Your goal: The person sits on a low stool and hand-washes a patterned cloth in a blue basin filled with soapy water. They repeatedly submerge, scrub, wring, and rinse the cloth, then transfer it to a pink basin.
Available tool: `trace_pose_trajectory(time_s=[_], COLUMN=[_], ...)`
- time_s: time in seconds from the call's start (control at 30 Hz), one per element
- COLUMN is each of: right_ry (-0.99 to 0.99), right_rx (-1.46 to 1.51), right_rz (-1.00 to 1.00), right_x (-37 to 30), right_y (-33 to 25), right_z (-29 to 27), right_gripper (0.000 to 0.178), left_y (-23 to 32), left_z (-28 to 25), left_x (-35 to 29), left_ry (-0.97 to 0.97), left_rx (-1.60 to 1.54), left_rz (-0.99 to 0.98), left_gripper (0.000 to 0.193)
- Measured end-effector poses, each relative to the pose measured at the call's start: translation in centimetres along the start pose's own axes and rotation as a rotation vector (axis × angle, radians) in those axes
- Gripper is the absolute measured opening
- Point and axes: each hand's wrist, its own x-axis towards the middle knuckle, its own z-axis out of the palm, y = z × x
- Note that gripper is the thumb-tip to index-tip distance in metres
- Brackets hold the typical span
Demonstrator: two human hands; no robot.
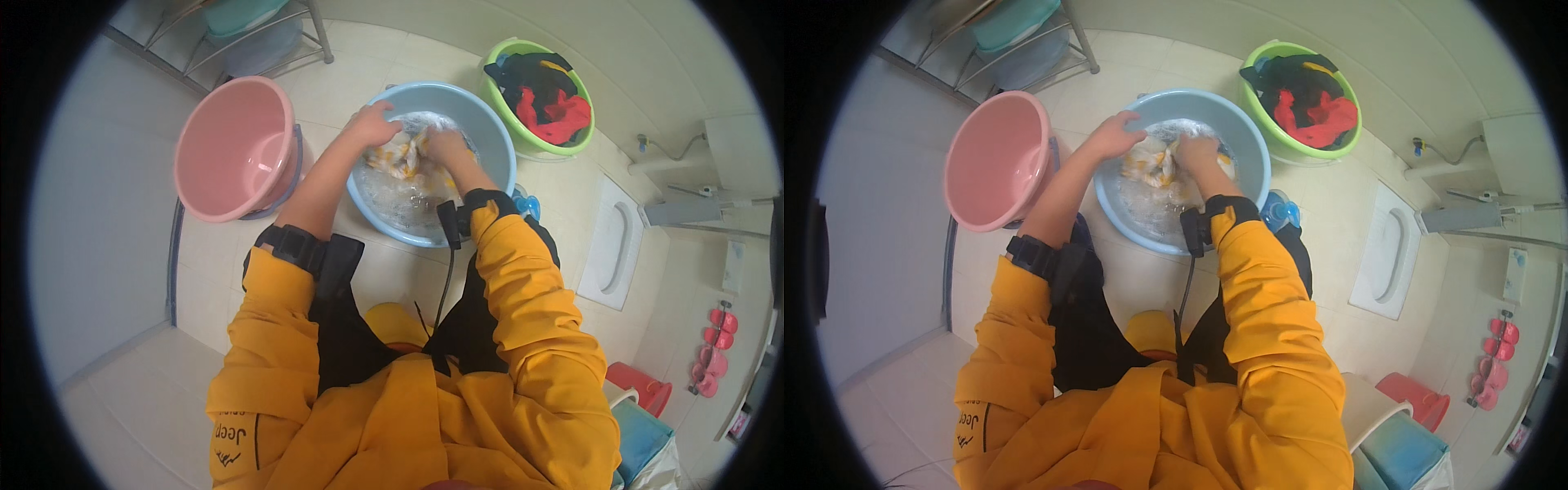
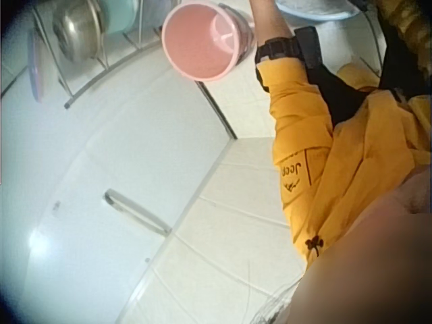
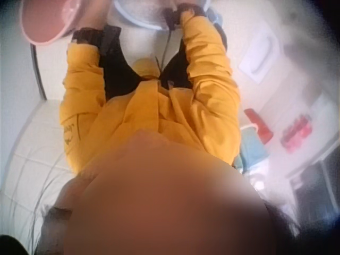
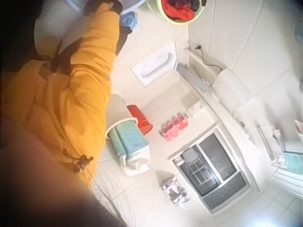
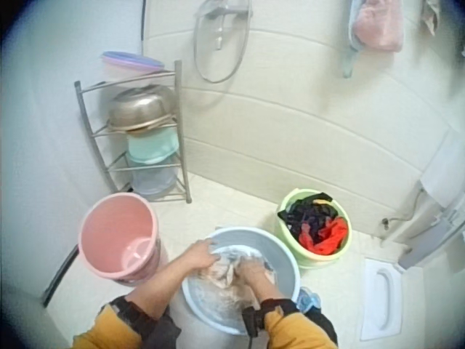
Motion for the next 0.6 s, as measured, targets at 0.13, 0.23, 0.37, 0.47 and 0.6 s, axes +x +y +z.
trace_pose_trajectory(time_s=[0.13, 0.23, 0.37, 0.47, 0.6], right_ry=[-0.228, -0.187, -0.479, -0.237, 0.181], right_rx=[0.437, 1.126, -0.084, 0.24, 0.528], right_rz=[0.102, 0.542, -0.062, -0.013, -0.172], right_x=[-1.4, -2.7, -1.8, -3.9, -10.3], right_y=[-1.1, -1.4, -2.1, -2.0, -2.1], right_z=[4.6, 3.5, -5.1, -12.9, -21.1], right_gripper=[0.029, 0.03, 0.037, 0.043, 0.037], left_y=[0.5, 0.5, 0.2, 0.9, 3.2], left_z=[-1.5, -2.2, -1.2, 0.2, 0.9], left_x=[-0.1, -0.3, -0.8, -1.4, -2.3], left_ry=[-0.045, -0.169, -0.286, -0.248, -0.29], left_rx=[-0.021, 0.062, 0.137, 0.096, -0.273], left_rz=[0.099, 0.082, 0.152, 0.245, 0.502], left_gripper=[0.049, 0.056, 0.076, 0.088, 0.086])
